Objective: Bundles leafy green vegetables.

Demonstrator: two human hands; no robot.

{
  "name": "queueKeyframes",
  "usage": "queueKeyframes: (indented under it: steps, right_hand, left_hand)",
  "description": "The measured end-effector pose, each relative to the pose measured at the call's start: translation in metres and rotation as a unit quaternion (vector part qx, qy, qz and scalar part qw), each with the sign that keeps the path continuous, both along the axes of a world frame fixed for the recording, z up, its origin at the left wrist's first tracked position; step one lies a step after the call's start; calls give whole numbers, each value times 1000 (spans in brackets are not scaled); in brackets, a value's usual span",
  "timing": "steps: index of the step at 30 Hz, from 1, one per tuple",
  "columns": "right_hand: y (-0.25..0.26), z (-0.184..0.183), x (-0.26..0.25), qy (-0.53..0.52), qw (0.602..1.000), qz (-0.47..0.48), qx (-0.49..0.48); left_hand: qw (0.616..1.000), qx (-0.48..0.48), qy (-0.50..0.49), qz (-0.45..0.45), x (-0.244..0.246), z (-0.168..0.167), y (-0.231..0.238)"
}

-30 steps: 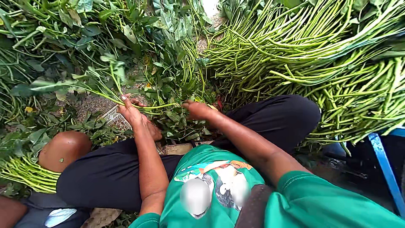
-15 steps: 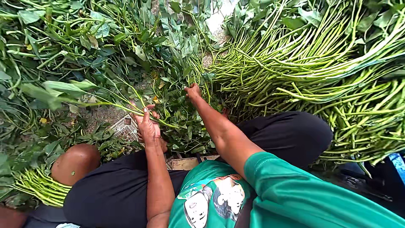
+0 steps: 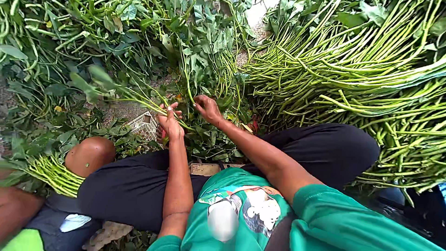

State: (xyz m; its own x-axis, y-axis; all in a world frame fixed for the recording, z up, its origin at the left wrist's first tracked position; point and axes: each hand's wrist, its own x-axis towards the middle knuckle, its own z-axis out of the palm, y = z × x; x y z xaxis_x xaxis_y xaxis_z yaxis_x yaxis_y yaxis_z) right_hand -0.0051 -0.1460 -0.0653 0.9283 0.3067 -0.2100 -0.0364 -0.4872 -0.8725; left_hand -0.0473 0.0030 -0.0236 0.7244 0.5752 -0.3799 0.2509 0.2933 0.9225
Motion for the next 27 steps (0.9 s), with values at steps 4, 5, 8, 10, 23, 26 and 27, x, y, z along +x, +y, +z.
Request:
queueKeyframes:
  steps: [4,5,8,10,23,26,27]
  right_hand:
    - [7,28,-40,-41,996,74,-17]
    - [9,31,-48,-46,995,84,-27]
    - [10,32,-59,-60,991,102,-62]
    - [8,31,-64,-69,989,114,-71]
    - [-15,38,-88,-156,964,184,-110]
    - [-19,41,-94,-85,967,217,-101]
    - [-20,42,-94,-82,969,215,-94]
  left_hand:
    - [996,-17,50,-68,-4,-5,-2]
    - [995,-14,56,-81,-5,-5,-2]
    - [990,7,89,-111,-8,-9,0]
    - [987,29,99,-125,-11,-12,1]
    - [995,-39,63,-71,-14,3,-14]
    - [989,-80,105,-70,-11,10,-8]
    - [987,-98,111,-59,-12,11,-7]
